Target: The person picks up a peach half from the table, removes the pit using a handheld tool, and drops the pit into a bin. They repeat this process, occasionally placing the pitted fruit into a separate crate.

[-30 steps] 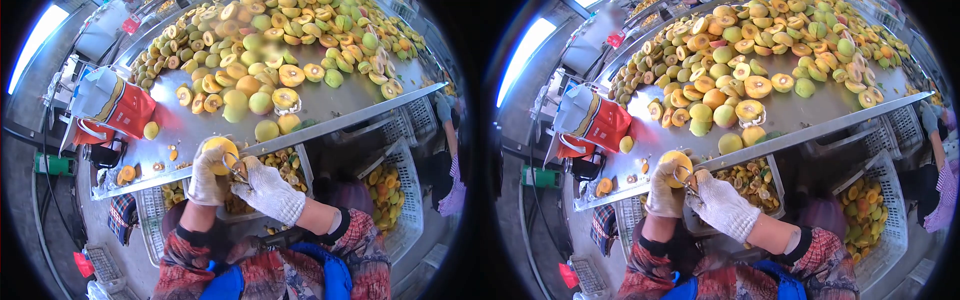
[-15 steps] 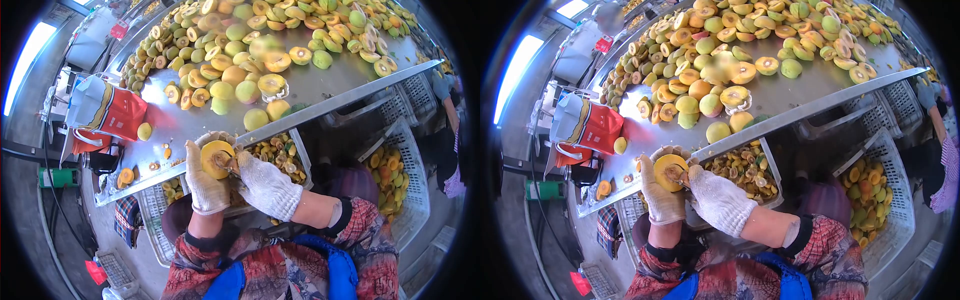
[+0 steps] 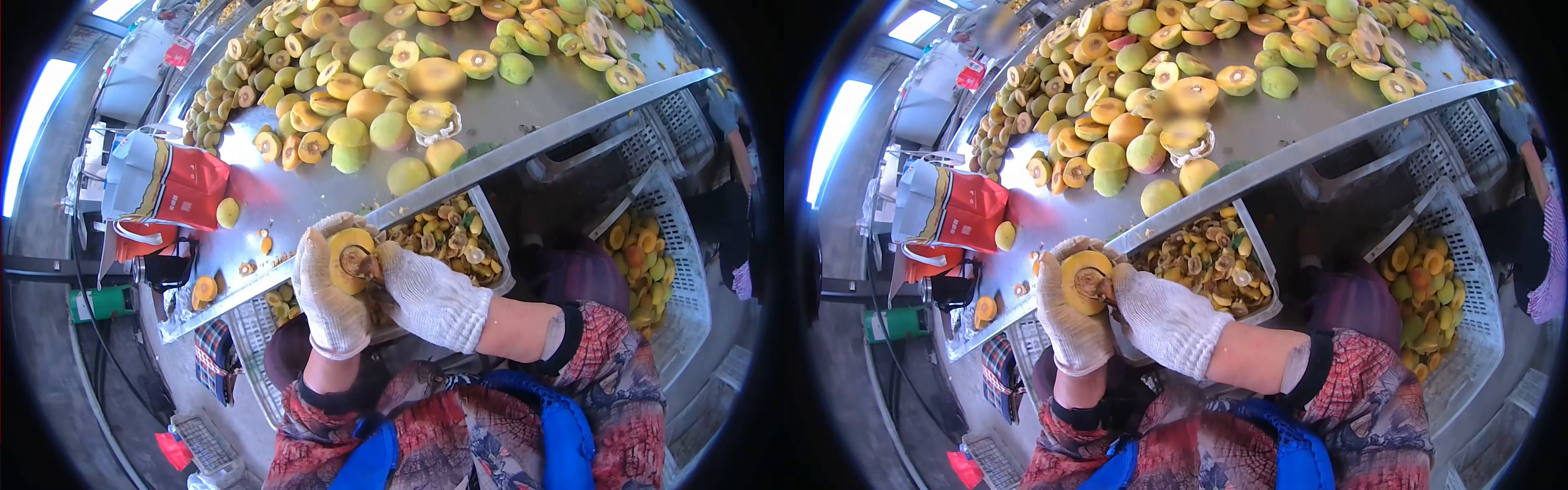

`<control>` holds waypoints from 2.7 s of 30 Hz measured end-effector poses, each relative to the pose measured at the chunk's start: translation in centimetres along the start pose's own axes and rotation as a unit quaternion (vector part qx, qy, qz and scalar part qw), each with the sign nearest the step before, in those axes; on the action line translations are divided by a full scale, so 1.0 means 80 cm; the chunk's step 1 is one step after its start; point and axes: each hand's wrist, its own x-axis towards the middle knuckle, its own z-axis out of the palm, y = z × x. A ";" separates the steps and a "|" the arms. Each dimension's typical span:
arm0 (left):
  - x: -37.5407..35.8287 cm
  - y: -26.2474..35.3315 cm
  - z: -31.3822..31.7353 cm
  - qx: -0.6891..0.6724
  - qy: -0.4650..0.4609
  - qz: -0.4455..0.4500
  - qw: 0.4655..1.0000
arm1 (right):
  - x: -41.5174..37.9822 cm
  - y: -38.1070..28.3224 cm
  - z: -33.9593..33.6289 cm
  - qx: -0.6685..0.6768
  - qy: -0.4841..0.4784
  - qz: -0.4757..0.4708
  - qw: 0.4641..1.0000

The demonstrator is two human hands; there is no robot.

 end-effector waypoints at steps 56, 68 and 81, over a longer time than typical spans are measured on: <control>-0.001 -0.017 -0.015 -0.142 -0.020 -0.048 0.989 | 0.000 0.005 0.007 -0.028 -0.020 0.041 0.999; -0.015 -0.016 -0.018 -0.010 0.024 0.028 0.999 | -0.001 -0.008 0.001 0.019 -0.106 0.070 0.992; -0.009 -0.003 -0.027 0.121 -0.054 0.054 0.990 | -0.007 -0.015 0.006 0.092 -0.114 0.066 0.987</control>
